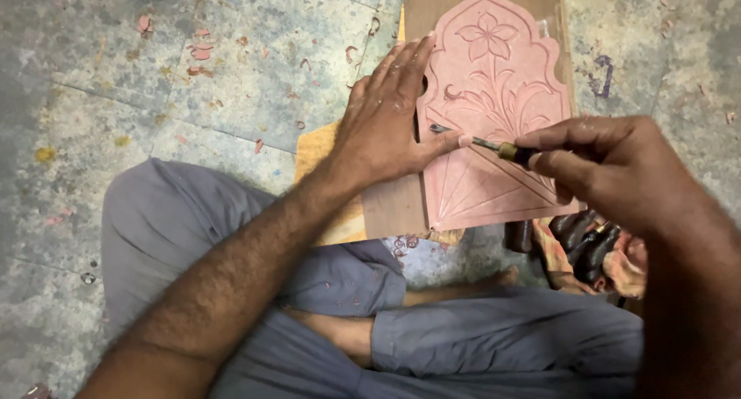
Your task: The person carves a floral pattern into a piece of wood using a variety of chisels and a wooden mallet. They switch between different chisels to detail the leaves and petals of the design.
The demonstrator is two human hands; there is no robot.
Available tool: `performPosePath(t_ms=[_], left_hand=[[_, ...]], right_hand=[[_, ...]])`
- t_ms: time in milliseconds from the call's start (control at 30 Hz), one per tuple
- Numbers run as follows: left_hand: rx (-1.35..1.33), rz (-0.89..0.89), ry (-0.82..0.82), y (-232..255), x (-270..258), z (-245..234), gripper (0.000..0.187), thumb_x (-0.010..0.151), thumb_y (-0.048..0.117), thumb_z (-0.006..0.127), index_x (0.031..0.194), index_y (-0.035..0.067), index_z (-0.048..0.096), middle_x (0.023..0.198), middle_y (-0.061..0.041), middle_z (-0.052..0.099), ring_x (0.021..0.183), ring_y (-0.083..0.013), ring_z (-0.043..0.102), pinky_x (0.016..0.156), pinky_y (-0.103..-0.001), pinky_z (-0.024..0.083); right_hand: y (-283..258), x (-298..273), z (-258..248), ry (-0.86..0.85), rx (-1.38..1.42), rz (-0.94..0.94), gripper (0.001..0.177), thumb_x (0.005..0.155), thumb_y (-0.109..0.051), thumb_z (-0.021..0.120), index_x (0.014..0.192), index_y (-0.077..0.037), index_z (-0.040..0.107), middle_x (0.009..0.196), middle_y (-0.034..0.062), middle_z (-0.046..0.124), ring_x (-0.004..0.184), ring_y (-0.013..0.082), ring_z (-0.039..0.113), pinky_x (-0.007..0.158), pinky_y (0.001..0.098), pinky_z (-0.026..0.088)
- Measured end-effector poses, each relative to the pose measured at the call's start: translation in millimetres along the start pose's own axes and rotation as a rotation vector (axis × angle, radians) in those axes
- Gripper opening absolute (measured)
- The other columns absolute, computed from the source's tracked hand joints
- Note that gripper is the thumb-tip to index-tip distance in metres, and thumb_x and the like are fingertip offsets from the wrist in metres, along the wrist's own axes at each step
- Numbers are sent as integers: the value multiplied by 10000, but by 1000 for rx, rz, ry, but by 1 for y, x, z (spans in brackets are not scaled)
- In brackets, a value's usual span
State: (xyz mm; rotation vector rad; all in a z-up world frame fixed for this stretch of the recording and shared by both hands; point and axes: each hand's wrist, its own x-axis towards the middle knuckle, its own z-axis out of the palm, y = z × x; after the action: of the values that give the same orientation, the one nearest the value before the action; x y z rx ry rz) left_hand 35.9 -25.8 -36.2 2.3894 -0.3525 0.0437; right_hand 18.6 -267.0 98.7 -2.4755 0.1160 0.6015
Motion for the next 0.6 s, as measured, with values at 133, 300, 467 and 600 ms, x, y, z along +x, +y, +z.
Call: performPosePath(t_ms=[133,300,467,600], left_hand=[[-13,-16,28,1,0,4,1201,815,748,743,1618,148,81,1674,-158,240,1562,-355,172,1210,-660,185],[13,-30,37,1,0,9,1169,830,750,709,1617,151,87,1665,-177,252,1561,-352,185,1191,-664,220],[22,-39,39,4,4,7,1156,828,743,706,1604,137,100,1654,-185,253,1538,-355,194,1158,-674,233],[-8,-44,68,6,-1,4,1142,828,716,712,1609,126,125,1649,-183,284,1541,-357,240,1155,-648,278]], right_hand=[[3,19,-14,-53,-40,-43,252,916,-42,722,1140,-94,825,656,103,702,518,126,524,458,302,407],[0,32,-18,-67,-9,23,218,924,-56,695,1100,-87,819,681,82,712,530,113,523,476,314,416],[1,42,-24,-91,-78,72,191,968,-99,700,1118,-105,818,710,112,734,555,124,555,516,324,471],[7,47,-24,-88,-53,-18,253,928,-32,705,1150,-70,821,783,123,781,608,145,627,557,314,523]])
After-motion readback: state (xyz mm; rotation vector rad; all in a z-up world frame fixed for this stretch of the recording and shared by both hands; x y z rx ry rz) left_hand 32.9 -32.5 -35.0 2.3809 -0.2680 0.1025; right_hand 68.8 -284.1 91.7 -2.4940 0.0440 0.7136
